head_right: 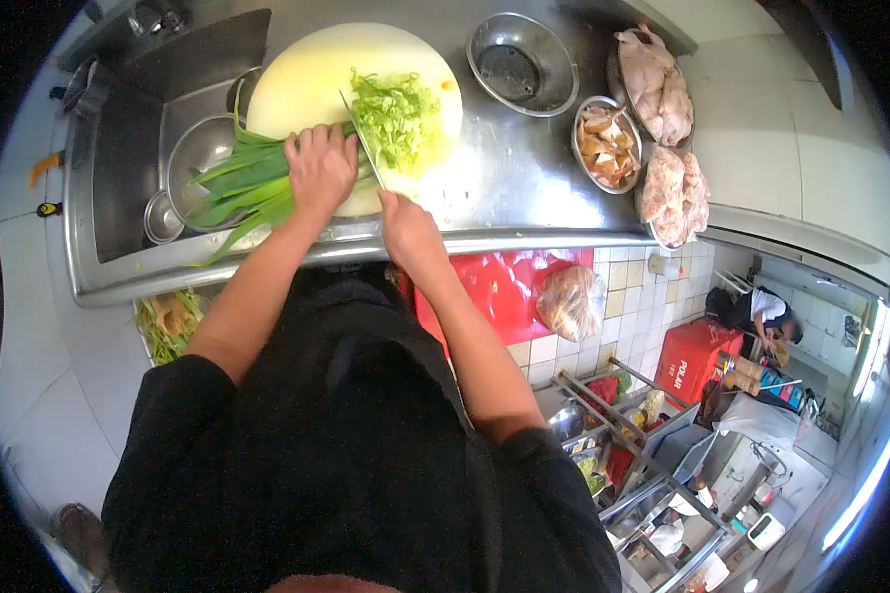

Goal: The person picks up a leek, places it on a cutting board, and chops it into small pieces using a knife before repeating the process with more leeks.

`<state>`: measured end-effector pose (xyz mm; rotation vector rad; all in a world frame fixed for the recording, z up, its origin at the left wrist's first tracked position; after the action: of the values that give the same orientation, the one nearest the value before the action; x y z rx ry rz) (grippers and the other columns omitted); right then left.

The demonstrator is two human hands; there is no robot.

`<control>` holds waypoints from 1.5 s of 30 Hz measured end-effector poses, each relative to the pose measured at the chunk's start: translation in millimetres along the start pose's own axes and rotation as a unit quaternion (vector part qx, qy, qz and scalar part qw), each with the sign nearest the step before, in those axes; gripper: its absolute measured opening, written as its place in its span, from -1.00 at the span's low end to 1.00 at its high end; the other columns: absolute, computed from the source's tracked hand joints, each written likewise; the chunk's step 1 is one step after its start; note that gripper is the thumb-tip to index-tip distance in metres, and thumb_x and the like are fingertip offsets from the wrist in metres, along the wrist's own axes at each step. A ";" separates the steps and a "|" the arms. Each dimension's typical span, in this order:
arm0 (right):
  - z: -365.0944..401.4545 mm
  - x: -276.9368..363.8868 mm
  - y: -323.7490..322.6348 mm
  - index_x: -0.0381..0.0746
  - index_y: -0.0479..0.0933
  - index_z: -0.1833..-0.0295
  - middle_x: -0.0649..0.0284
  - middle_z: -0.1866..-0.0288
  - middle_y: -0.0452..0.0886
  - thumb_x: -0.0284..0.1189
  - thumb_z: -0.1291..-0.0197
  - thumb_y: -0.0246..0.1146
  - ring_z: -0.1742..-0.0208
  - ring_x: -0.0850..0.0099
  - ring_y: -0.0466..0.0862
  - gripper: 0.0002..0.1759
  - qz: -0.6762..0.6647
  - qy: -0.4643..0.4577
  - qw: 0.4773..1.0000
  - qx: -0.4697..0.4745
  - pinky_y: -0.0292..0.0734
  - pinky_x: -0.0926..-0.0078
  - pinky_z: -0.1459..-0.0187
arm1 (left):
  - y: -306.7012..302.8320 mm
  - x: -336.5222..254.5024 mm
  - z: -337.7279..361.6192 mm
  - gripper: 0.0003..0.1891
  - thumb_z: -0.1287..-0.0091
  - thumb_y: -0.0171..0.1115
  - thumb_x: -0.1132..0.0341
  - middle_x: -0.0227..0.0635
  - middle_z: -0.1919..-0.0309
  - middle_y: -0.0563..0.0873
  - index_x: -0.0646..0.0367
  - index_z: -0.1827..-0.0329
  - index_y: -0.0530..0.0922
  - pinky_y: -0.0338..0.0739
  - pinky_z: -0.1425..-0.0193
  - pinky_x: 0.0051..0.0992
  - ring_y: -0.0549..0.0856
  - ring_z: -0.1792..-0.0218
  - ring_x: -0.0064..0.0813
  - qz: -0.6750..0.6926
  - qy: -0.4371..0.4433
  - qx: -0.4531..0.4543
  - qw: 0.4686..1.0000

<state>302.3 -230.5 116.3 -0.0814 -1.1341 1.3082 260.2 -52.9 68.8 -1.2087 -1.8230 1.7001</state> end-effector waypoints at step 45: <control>34.9 1.7 -30.5 -0.41 0.67 -0.09 0.04 0.54 0.62 0.11 -0.72 -0.13 0.45 0.19 0.69 -0.23 -0.091 0.050 0.994 0.042 0.62 0.11 0.18 | 4.5 9.4 2.5 -0.58 -0.62 0.13 0.15 -0.05 -0.09 0.72 0.29 -0.28 0.70 0.32 -0.54 -0.01 0.61 -0.20 -0.05 0.053 -0.005 -0.042 0.998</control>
<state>299.7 -257.8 153.6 0.0181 -0.9781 1.1745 254.5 -47.7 61.5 -1.3552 -1.8827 1.7027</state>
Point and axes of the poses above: each hand's wrist, its own z-axis away from the middle knuckle, its own y-axis out of the palm, x = y × z, the point moved 5 cm from there along -z, towards the middle knuckle
